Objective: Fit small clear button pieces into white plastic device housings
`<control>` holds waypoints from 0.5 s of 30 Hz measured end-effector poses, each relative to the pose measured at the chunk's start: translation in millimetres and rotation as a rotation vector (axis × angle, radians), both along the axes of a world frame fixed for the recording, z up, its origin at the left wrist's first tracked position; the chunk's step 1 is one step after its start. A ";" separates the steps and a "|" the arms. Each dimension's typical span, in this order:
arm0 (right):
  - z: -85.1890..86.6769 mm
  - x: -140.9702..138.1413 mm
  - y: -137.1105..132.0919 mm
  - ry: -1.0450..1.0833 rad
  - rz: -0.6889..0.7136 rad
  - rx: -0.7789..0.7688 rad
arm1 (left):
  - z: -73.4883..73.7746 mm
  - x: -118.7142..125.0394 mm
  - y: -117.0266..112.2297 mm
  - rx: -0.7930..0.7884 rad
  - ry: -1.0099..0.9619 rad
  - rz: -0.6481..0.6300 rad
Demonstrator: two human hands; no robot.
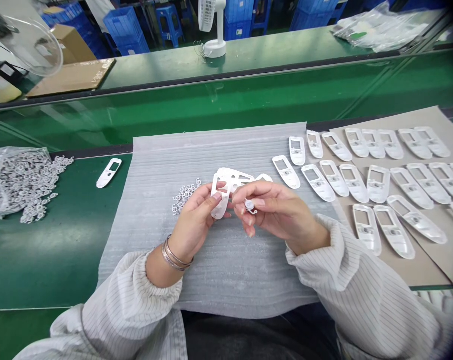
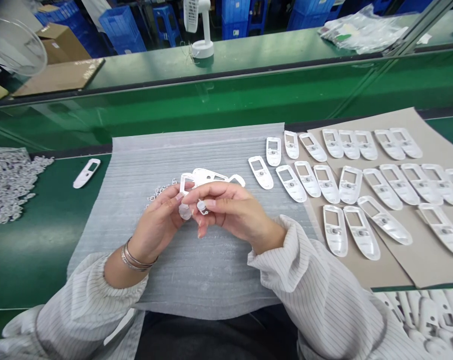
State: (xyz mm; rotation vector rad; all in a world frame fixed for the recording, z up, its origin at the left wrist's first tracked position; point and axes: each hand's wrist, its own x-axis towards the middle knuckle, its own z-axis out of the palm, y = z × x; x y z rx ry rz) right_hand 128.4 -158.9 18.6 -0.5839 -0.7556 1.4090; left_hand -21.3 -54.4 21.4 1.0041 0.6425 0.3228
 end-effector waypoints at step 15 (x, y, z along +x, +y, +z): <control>2.1 -3.0 2.7 -0.164 -0.135 -0.035 | -2.8 1.6 0.9 -0.073 -0.077 0.021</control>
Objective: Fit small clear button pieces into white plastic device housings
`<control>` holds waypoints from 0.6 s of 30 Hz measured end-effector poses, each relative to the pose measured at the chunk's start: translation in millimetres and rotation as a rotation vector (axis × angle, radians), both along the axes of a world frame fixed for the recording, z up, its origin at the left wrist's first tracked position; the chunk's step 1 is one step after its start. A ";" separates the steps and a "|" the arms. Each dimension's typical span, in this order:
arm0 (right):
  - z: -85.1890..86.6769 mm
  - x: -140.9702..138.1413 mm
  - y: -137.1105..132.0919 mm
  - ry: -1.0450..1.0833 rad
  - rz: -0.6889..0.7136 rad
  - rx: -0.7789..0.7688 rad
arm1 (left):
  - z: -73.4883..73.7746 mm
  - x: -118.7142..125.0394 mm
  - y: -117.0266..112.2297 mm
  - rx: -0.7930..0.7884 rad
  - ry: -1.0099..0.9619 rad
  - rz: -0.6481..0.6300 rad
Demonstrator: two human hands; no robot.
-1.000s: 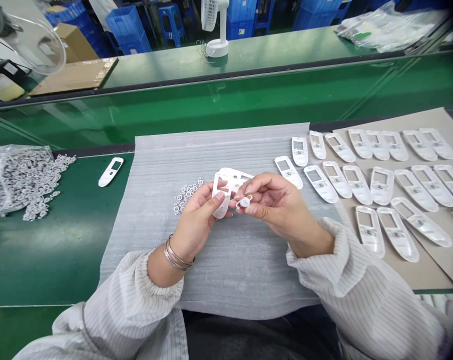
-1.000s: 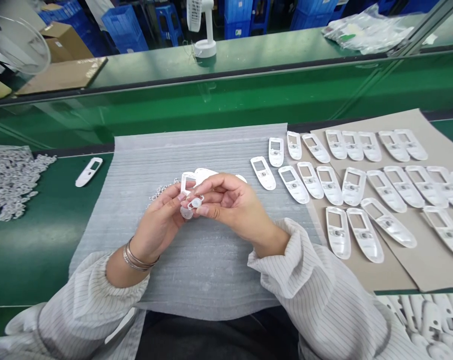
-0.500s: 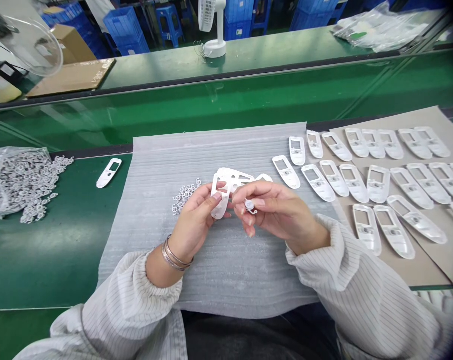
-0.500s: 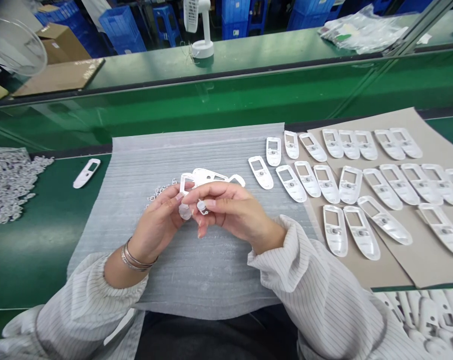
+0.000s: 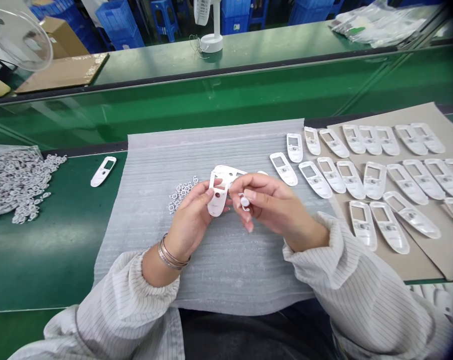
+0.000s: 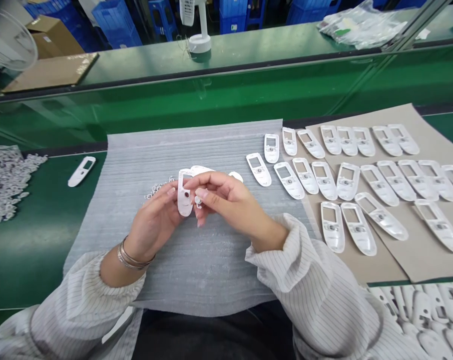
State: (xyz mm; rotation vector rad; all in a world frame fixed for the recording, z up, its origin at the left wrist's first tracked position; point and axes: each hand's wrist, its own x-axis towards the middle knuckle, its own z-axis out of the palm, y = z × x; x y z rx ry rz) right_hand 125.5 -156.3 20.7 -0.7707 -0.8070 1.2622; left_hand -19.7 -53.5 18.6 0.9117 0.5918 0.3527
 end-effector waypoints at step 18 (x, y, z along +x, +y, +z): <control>-20.1 -10.6 5.7 -1.505 -0.639 0.174 | -3.2 2.3 -5.5 -0.126 -0.075 0.009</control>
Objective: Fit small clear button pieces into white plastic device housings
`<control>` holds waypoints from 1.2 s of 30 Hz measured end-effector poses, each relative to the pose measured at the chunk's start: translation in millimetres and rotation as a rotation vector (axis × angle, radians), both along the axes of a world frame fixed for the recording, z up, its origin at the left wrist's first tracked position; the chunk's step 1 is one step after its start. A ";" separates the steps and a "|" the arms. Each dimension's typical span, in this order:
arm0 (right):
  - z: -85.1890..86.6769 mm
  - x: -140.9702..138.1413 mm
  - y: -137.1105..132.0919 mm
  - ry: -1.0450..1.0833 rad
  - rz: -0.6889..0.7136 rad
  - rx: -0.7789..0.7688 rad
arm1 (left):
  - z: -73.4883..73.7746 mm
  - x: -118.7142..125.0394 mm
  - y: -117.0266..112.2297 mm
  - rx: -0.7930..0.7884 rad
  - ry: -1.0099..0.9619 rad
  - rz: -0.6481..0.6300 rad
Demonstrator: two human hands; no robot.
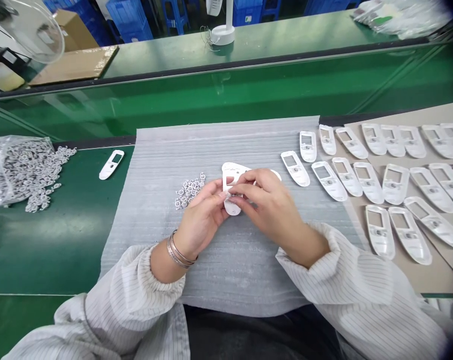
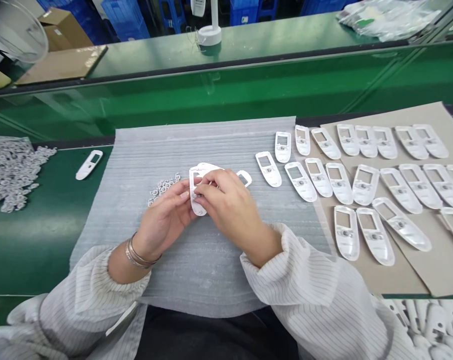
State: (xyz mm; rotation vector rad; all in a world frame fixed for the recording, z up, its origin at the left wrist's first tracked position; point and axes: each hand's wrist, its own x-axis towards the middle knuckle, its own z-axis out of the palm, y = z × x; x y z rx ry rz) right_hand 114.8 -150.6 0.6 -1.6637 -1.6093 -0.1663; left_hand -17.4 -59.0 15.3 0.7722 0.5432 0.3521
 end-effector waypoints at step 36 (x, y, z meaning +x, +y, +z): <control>11.3 -0.7 -5.1 -0.400 -0.067 -0.025 | -4.2 2.3 1.0 0.140 0.127 -0.026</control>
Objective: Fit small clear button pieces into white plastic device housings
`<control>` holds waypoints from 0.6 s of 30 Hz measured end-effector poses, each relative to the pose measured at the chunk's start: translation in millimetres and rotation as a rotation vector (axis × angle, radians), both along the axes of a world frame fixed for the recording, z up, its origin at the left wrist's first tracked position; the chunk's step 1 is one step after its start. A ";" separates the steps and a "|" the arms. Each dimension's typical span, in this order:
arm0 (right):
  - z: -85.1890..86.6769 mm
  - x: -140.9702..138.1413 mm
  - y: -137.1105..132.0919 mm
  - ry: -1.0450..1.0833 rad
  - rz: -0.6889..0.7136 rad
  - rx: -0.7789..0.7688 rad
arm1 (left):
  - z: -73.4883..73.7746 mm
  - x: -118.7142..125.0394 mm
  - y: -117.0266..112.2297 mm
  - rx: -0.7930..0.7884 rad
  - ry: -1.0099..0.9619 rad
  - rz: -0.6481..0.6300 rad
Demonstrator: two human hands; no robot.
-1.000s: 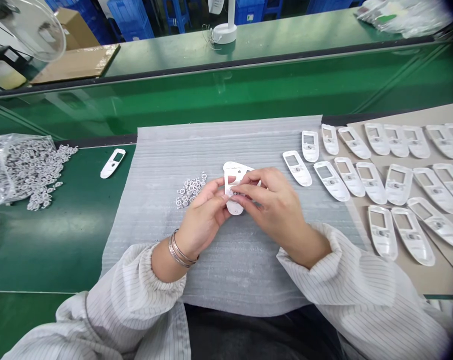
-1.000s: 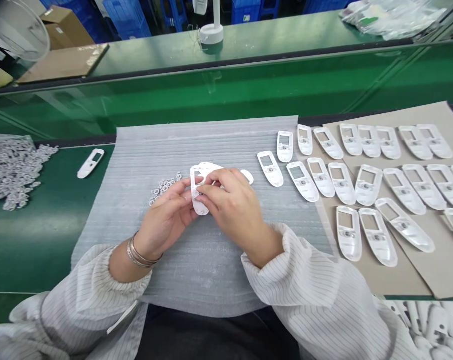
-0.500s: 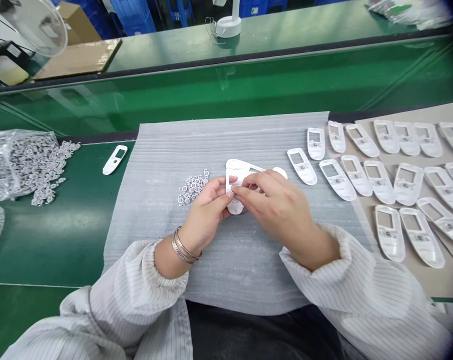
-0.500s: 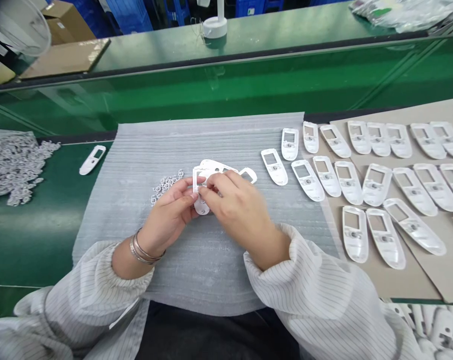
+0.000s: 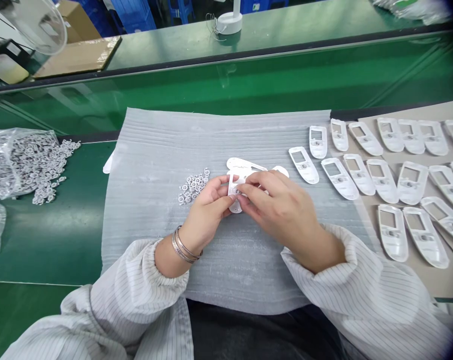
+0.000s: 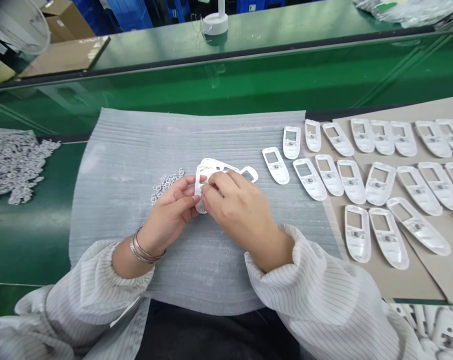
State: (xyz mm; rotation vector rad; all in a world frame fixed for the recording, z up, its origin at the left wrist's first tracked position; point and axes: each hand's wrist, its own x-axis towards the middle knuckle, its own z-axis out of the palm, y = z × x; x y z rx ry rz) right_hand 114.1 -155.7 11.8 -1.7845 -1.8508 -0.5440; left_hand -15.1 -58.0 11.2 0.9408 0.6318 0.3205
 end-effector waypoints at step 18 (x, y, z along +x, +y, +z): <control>-4.1 -2.1 0.8 -0.018 0.005 -0.045 | -5.7 0.9 0.7 0.009 0.003 -0.029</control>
